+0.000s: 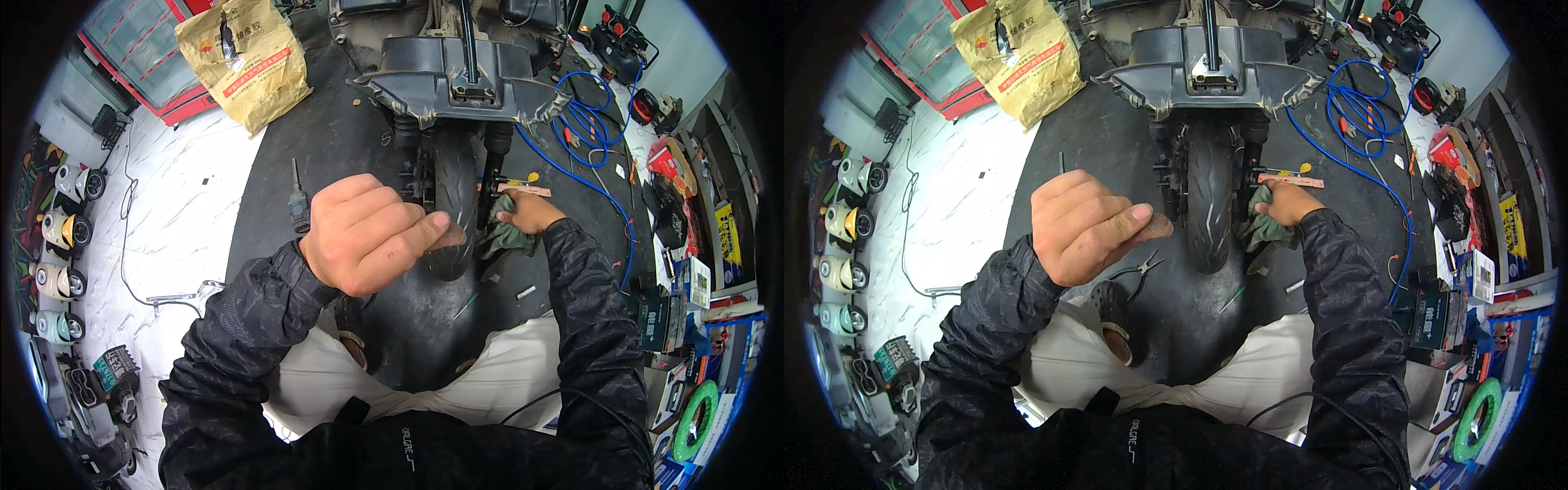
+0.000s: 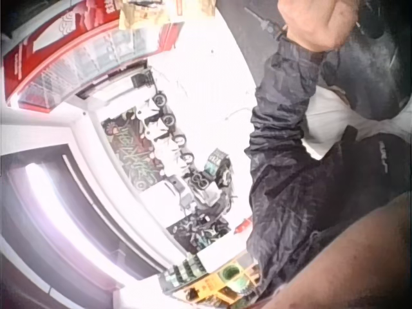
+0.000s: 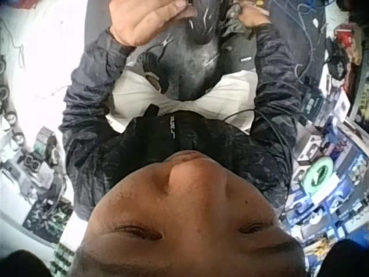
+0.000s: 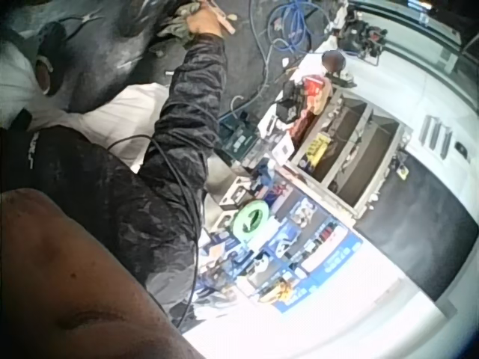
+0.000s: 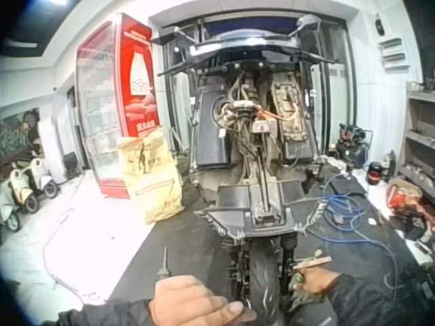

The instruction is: The person works on the rear wheel and brake assembly of a scooter, using a cloth to wipe components and a soldering iron to heat a small metal piece. They manipulate the wheel and brake parts with both hands, then switch to soldering a small component.

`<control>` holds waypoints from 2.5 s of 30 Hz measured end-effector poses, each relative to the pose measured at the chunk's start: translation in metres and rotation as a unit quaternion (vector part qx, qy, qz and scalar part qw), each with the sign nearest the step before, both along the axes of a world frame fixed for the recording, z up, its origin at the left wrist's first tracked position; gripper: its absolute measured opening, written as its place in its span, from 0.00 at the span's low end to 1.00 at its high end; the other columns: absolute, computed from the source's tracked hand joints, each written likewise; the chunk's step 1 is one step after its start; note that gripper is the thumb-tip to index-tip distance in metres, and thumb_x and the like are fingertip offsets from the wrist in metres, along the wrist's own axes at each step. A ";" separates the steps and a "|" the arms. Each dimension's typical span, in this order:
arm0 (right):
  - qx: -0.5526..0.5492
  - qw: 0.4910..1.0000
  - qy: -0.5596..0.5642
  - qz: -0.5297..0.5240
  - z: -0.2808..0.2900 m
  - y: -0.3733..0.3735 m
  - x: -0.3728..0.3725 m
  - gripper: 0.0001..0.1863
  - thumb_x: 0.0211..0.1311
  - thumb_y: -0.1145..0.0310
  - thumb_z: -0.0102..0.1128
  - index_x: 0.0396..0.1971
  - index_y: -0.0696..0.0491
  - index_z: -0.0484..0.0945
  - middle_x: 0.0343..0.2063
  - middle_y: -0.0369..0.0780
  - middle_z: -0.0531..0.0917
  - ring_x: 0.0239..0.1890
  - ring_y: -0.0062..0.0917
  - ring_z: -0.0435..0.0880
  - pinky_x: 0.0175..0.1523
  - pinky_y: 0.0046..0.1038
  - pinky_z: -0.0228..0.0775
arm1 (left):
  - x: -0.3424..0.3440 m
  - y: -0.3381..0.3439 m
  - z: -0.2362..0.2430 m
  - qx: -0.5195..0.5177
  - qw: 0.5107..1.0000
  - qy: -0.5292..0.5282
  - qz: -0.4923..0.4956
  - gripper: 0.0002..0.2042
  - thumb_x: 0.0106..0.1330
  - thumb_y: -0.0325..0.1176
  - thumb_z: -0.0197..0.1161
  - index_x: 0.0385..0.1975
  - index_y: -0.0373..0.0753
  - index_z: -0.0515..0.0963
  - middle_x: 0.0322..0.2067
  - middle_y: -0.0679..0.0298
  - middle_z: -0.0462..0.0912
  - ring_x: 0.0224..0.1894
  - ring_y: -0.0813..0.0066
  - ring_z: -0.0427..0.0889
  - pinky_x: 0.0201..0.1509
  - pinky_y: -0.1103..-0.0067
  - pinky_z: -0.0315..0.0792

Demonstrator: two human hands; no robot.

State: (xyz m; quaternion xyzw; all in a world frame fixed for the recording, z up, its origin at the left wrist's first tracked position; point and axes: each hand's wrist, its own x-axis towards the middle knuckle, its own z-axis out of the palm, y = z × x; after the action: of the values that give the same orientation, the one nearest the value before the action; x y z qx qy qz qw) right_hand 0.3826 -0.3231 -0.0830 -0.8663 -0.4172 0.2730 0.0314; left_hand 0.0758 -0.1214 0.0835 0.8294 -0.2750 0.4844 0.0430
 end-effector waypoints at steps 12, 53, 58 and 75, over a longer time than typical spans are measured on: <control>-0.008 1.000 0.005 0.024 -0.003 -0.008 0.000 0.41 0.72 0.52 0.67 0.77 0.56 0.63 0.74 0.55 0.70 0.77 0.48 0.66 0.79 0.41 0.60 | -0.006 -0.001 0.008 -0.003 0.999 0.023 -0.033 0.22 0.53 0.25 0.82 0.47 0.33 0.82 0.33 0.59 0.84 0.25 0.67 0.81 0.27 0.74 0.74; -0.036 0.999 -0.004 0.015 -0.013 0.003 0.004 0.43 0.71 0.48 0.67 0.76 0.58 0.64 0.73 0.54 0.72 0.76 0.48 0.69 0.77 0.41 0.62 | 0.054 -0.011 -0.142 0.077 0.924 0.362 0.099 0.40 0.70 0.58 0.65 0.75 0.37 0.67 0.77 0.56 0.64 0.82 0.58 0.57 0.85 0.56 0.48; 0.003 1.000 0.005 0.027 -0.017 -0.005 0.003 0.43 0.71 0.51 0.68 0.77 0.57 0.63 0.73 0.53 0.72 0.76 0.47 0.69 0.77 0.41 0.63 | 0.070 -0.010 -0.157 0.085 0.923 0.356 0.119 0.41 0.71 0.57 0.64 0.78 0.39 0.64 0.80 0.59 0.61 0.83 0.60 0.56 0.85 0.57 0.48; -0.037 0.998 0.044 0.000 -0.014 -0.040 0.006 0.42 0.69 0.49 0.68 0.75 0.58 0.67 0.71 0.53 0.75 0.73 0.47 0.73 0.75 0.40 0.66 | 0.209 0.044 -0.173 -0.113 0.866 0.403 0.273 0.31 0.80 0.48 0.49 0.71 0.26 0.68 0.72 0.40 0.69 0.77 0.43 0.64 0.83 0.62 0.56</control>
State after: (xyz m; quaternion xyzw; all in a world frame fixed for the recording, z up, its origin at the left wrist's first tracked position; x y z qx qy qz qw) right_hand 0.3889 -0.3630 -0.0968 -0.8540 -0.4050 0.3262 0.0183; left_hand 0.2847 -0.0770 -0.0896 0.9838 0.0603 0.1281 0.1099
